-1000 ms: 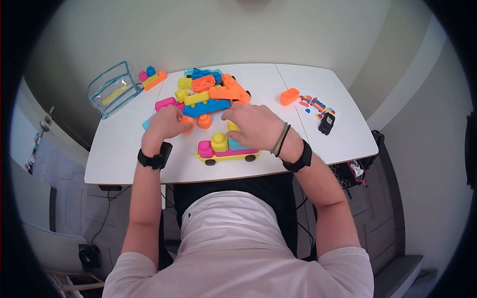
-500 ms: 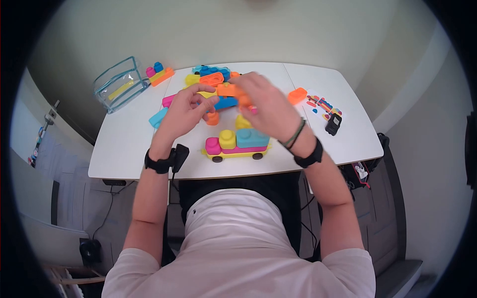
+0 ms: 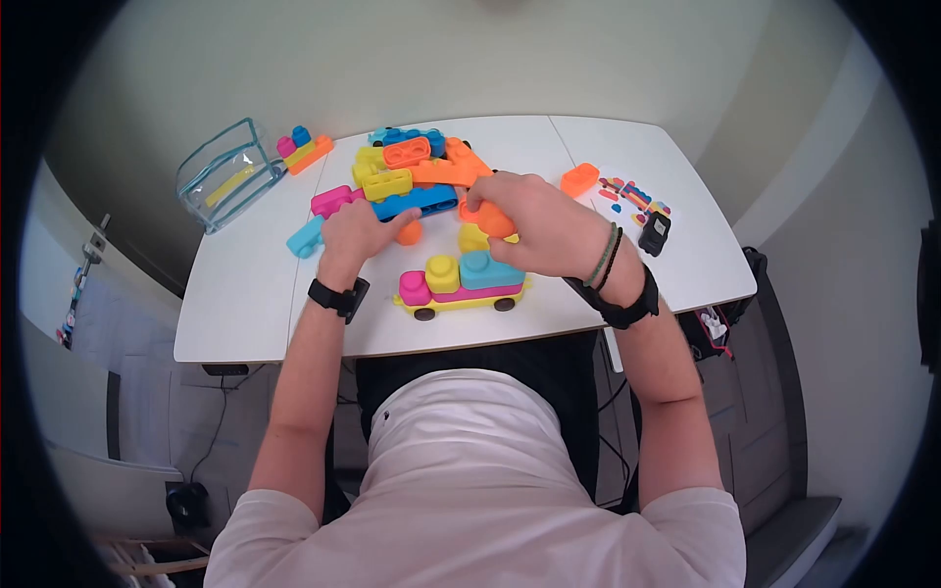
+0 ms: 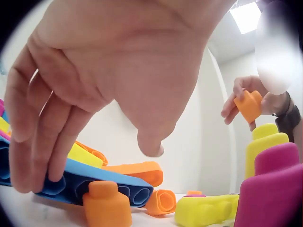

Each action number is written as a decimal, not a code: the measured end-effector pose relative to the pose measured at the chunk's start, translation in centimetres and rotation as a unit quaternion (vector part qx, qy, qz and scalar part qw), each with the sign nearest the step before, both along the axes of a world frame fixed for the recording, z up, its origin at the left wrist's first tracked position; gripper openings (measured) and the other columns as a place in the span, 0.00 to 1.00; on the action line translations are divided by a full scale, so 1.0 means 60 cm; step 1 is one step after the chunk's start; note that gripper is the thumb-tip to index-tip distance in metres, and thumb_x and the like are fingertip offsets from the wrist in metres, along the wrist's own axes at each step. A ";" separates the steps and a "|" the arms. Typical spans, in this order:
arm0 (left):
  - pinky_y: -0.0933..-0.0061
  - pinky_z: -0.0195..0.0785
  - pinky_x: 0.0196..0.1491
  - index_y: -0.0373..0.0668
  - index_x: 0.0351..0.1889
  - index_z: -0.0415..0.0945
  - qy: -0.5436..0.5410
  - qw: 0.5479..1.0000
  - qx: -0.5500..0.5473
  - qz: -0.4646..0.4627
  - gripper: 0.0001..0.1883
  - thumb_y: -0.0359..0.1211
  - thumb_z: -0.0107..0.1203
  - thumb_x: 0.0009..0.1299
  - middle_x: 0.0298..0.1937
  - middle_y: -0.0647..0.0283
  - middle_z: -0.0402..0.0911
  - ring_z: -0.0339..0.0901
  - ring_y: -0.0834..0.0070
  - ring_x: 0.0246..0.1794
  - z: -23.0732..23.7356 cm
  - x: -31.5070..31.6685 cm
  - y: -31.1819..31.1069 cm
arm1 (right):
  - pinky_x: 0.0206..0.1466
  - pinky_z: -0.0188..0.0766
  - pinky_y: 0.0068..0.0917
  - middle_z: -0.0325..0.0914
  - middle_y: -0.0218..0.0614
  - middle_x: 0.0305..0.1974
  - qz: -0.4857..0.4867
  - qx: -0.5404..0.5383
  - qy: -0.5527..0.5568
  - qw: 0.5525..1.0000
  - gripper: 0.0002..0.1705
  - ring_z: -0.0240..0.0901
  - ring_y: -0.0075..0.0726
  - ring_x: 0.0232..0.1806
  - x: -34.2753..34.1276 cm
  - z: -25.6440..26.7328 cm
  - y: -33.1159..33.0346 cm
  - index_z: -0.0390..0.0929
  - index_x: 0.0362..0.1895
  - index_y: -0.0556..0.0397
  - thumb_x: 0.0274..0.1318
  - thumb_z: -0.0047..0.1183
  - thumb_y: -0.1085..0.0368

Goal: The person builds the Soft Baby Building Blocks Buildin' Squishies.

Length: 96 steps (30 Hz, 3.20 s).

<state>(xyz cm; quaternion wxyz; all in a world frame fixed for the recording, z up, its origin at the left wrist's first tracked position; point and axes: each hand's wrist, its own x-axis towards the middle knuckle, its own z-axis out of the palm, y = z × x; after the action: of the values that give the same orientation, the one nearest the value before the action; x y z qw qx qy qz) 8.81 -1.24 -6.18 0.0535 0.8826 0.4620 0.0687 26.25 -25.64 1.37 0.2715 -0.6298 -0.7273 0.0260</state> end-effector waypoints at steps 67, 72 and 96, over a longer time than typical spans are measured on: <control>0.64 0.82 0.48 0.37 0.50 0.84 -0.180 0.886 -0.183 -0.386 0.22 0.36 0.77 0.61 0.47 0.53 0.91 0.90 0.61 0.44 0.085 -0.029 -0.132 | 0.52 0.76 0.40 0.81 0.62 0.59 0.046 -0.268 0.077 0.959 0.36 0.85 0.58 0.49 0.002 -0.007 0.000 0.50 0.73 0.60 0.64 0.48 0.81; 0.62 0.81 0.46 0.41 0.49 0.84 -0.165 0.899 -0.169 -0.369 0.24 0.36 0.80 0.57 0.46 0.55 0.91 0.90 0.60 0.45 0.074 -0.041 -0.122 | 0.49 0.76 0.41 0.81 0.58 0.58 0.065 -0.278 0.067 0.956 0.36 0.84 0.61 0.45 -0.008 -0.014 0.020 0.52 0.73 0.59 0.63 0.49 0.80; 0.58 0.80 0.54 0.42 0.59 0.80 -0.129 0.933 -0.125 -0.312 0.25 0.30 0.74 0.64 0.50 0.53 0.90 0.88 0.53 0.52 0.100 -0.104 -0.111 | 0.58 0.77 0.48 0.80 0.65 0.53 0.112 -0.182 0.008 0.977 0.31 0.82 0.66 0.53 -0.045 -0.067 0.090 0.62 0.75 0.62 0.69 0.47 0.72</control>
<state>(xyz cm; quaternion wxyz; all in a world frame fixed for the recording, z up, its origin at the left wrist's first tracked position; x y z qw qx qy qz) 2.58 -7.92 -0.19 0.2410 0.9520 0.1576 0.1037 23.55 -20.22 -2.64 0.1532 -0.5831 -0.7741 0.1932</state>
